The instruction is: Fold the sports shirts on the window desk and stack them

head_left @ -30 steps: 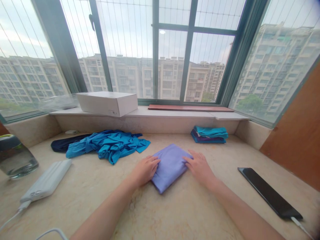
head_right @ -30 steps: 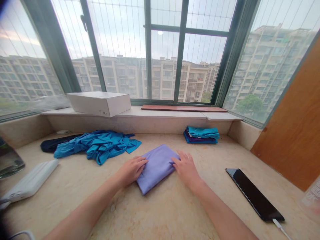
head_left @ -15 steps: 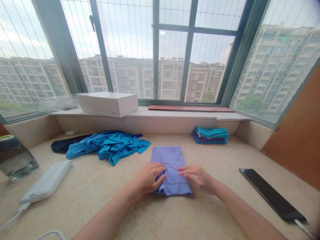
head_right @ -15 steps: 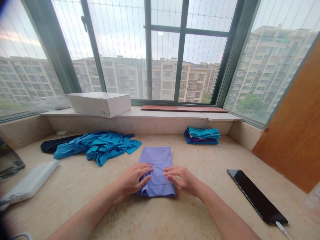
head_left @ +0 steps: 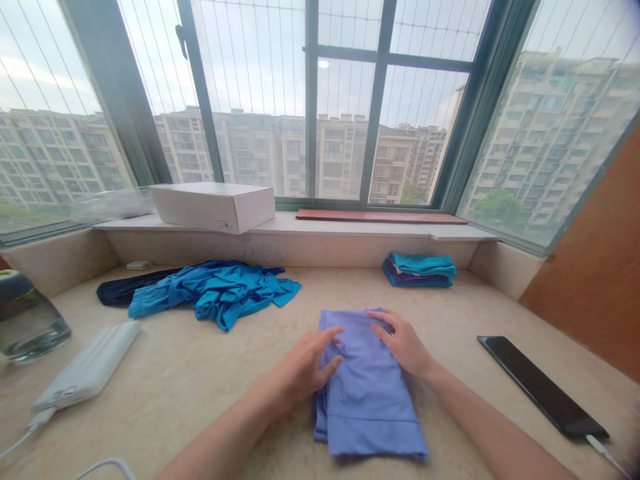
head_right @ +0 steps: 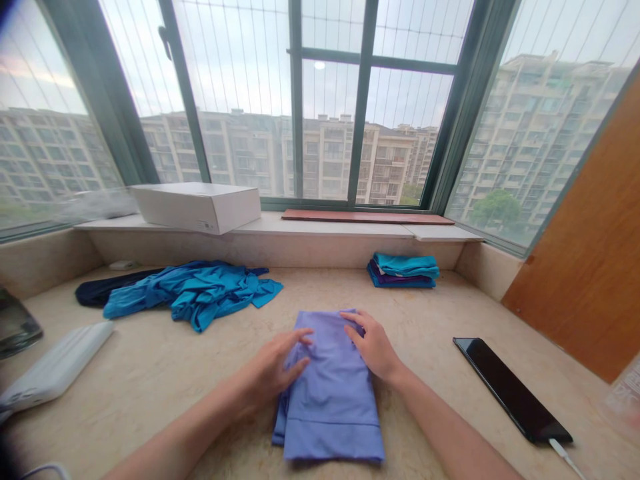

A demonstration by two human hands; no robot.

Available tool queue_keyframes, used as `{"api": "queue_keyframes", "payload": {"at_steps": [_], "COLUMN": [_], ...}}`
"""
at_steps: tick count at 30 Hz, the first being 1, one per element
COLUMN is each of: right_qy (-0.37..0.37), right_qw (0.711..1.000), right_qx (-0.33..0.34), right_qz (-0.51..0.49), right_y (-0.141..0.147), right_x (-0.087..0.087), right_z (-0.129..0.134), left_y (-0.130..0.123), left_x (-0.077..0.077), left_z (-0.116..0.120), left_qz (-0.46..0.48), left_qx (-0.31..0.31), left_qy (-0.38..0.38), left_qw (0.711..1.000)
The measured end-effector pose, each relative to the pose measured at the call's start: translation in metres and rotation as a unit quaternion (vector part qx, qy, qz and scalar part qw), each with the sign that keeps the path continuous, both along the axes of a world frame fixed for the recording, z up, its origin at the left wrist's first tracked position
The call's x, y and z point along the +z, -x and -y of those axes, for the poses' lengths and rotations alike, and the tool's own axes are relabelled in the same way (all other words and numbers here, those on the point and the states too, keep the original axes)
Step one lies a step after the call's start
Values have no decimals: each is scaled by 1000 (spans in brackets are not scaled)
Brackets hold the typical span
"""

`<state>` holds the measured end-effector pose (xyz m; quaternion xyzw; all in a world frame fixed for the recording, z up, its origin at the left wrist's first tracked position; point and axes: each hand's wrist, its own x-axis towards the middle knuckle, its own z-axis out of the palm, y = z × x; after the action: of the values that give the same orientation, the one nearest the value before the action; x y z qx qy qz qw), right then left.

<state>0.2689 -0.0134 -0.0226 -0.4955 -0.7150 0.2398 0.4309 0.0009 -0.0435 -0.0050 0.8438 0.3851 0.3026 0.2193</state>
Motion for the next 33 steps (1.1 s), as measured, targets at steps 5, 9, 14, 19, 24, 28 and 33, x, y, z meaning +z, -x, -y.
{"api": "queue_keyframes", "payload": {"at_steps": [5, 9, 14, 19, 24, 28, 33], "right_qy": [-139, -219, -104, 101, 104, 37, -5], "right_qw": [986, 960, 973, 969, 984, 989, 987], "right_qx": [71, 171, 172, 219, 104, 52, 120], "right_qz": [-53, -18, -113, -57, -101, -135, -104], "right_y": [7, 3, 3, 1, 9, 9, -6], "right_x": [12, 7, 4, 12, 3, -8, -11], "right_z": [21, 38, 35, 20, 9, 0, -5], "left_y": [9, 17, 12, 7, 8, 14, 23], "left_x": [-27, -29, -18, 2, 13, 4, -3], "left_z": [-28, -37, -34, -33, -32, -33, -35], "left_qz": [95, 148, 228, 294, 348, 285, 218], "left_qx": [127, 86, 52, 73, 106, 39, 60], "left_qy": [2, 96, 171, 171, 173, 209, 134], "left_qw": [987, 981, 957, 938, 915, 935, 965]}}
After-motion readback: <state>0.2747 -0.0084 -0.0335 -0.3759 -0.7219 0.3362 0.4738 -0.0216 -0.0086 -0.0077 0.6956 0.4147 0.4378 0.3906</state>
